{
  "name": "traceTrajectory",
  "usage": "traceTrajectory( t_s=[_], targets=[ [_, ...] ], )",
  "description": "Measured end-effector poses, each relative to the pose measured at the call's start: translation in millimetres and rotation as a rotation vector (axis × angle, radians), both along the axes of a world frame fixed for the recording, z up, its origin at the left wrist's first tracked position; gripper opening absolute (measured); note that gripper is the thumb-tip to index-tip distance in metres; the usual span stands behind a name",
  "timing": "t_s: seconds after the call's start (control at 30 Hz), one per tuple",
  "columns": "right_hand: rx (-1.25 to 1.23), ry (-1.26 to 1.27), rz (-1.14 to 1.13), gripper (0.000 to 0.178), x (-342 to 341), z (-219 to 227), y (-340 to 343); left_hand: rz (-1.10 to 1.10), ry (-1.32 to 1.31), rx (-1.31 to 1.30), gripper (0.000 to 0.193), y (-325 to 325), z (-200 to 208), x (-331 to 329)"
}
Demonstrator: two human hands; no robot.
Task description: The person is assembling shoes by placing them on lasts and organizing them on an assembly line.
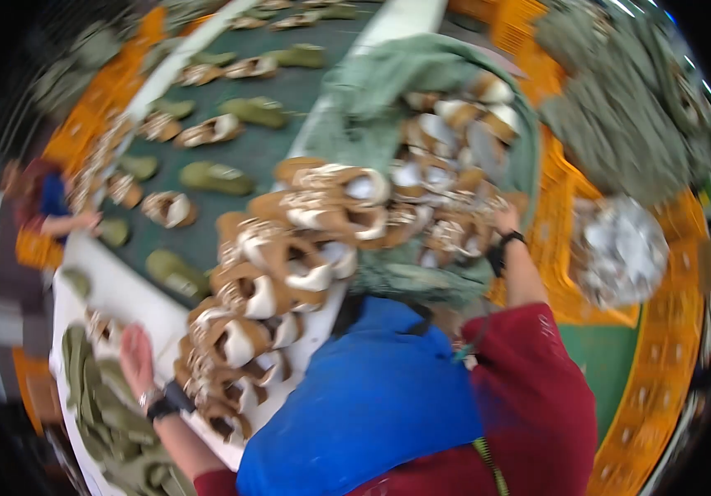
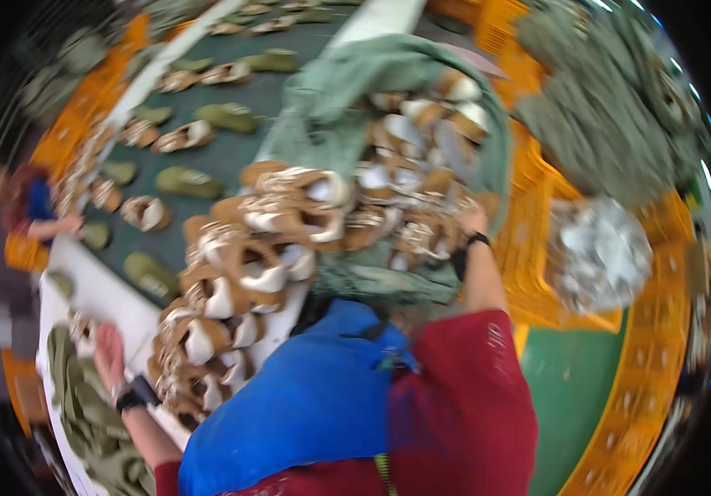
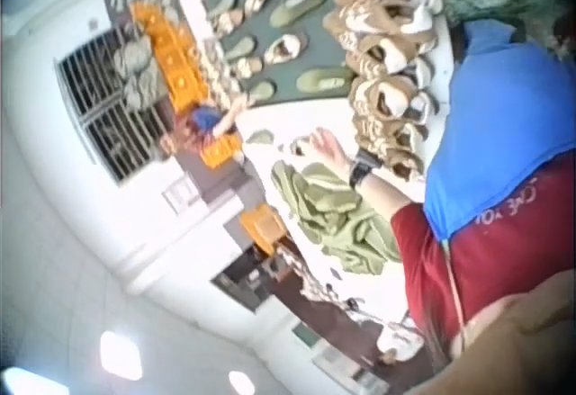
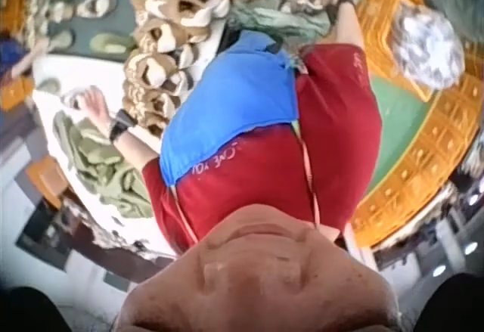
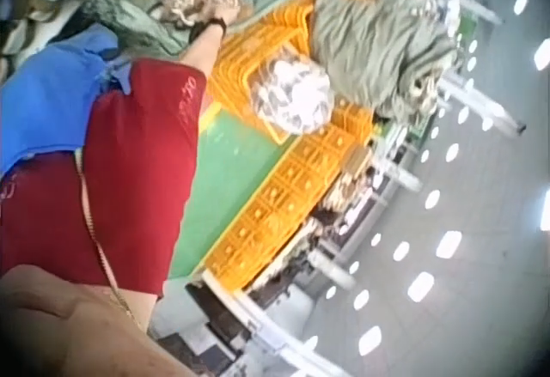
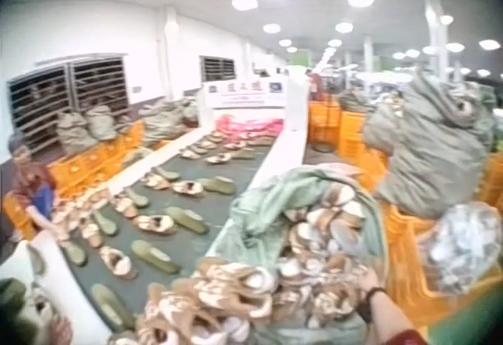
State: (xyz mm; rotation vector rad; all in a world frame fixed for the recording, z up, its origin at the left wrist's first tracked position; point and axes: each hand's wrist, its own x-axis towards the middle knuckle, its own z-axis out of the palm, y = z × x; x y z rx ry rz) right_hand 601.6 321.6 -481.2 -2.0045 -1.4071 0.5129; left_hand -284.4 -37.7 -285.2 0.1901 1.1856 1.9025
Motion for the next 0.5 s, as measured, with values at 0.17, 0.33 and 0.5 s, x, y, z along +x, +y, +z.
traceTrajectory(
  t_s=[0.17, 0.33, 0.5],
  targets=[
    [-0.234, -0.152, -0.426, 0.070, -54.1, 75.7, -12.8, -0.146, 0.195, -0.023, 0.044, 41.2, 99.5, 135.7],
    [-0.239, 0.131, -0.808, 0.073, -4.6, 10.5, -10.6, -0.278, 0.303, -0.062, 0.044, 67.6, 126.9, 224.4],
    [0.084, 0.870, -0.324, 0.032, -71.7, 48.3, -4.9, -0.345, 0.375, -0.128, 0.038, 77.3, 130.8, 280.0]
  ],
)
